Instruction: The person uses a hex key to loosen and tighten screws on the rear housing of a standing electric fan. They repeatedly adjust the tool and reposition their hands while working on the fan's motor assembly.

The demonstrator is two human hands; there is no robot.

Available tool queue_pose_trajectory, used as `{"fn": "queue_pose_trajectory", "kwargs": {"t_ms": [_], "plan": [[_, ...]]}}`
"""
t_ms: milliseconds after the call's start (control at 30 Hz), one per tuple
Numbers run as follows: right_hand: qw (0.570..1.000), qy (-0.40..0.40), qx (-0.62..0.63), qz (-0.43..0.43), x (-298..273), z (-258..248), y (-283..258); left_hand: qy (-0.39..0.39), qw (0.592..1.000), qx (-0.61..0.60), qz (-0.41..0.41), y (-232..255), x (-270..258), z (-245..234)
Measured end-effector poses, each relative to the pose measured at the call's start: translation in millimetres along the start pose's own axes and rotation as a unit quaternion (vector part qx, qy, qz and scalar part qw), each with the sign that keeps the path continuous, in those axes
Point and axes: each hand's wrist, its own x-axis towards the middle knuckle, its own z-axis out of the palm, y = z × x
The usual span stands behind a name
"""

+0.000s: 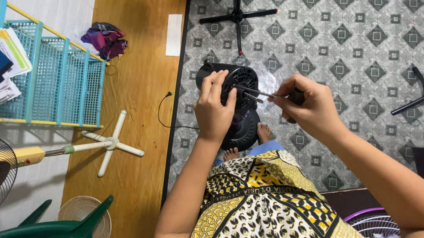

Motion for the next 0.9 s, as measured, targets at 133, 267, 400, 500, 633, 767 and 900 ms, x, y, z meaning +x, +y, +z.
{"fn": "queue_pose_trajectory", "kwargs": {"t_ms": [133,267,400,500,633,767,900], "plan": [[1.000,0.000,0.004,0.001,-1,2,-1,0.006,1.000,0.002,0.000,0,-1,1],[0.998,0.008,0.054,0.030,0,2,-6,0.012,1.000,0.006,-0.012,3,-1,4],[0.966,0.023,0.242,0.083,8,3,-11,0.020,1.000,0.007,-0.023,3,-4,8],[1.000,-0.019,0.003,0.021,7,3,-22,0.025,1.000,0.000,-0.017,3,-5,8],[0.763,-0.086,-0.548,-0.332,10,2,-43,0.020,1.000,-0.004,-0.012,0,0,8],[0.494,-0.115,-0.647,-0.570,14,1,-58,0.013,1.000,0.021,0.001,2,-2,10],[0.649,-0.133,-0.543,-0.516,26,0,-67,0.020,0.995,0.062,0.075,5,4,6]]}}
